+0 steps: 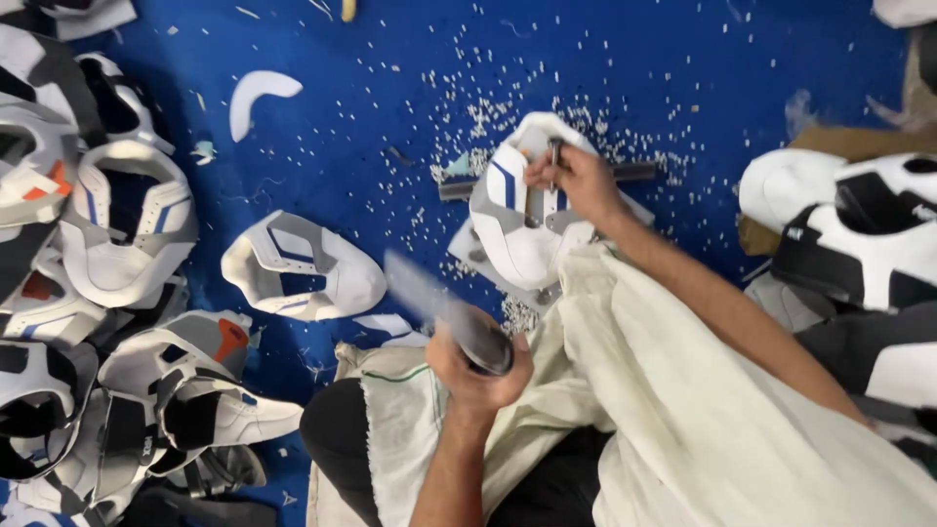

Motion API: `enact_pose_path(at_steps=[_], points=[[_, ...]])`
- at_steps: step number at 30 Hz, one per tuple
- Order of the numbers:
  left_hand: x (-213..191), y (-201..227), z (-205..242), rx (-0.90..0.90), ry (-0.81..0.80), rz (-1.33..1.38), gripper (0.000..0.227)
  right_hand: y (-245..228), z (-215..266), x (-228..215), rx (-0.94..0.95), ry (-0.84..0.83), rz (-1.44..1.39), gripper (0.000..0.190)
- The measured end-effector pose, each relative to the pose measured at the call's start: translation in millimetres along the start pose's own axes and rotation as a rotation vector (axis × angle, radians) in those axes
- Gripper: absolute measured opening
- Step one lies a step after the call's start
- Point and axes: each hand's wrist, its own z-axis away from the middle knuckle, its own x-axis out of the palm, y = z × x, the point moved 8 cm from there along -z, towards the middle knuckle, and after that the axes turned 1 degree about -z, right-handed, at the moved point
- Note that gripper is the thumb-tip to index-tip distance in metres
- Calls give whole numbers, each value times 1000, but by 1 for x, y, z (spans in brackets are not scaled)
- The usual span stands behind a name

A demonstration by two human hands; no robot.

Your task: Installing metal rivets into shoe uppers using a manual tool.

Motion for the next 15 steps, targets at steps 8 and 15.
enact_pose_path(at_steps=[8, 15], points=[[49, -85, 19, -333, -243, -288, 41, -12, 21, 7, -240, 35, 598, 36], [3, 12, -7, -2, -25, 44, 39, -6, -10, -10, 98, 99, -122, 12]])
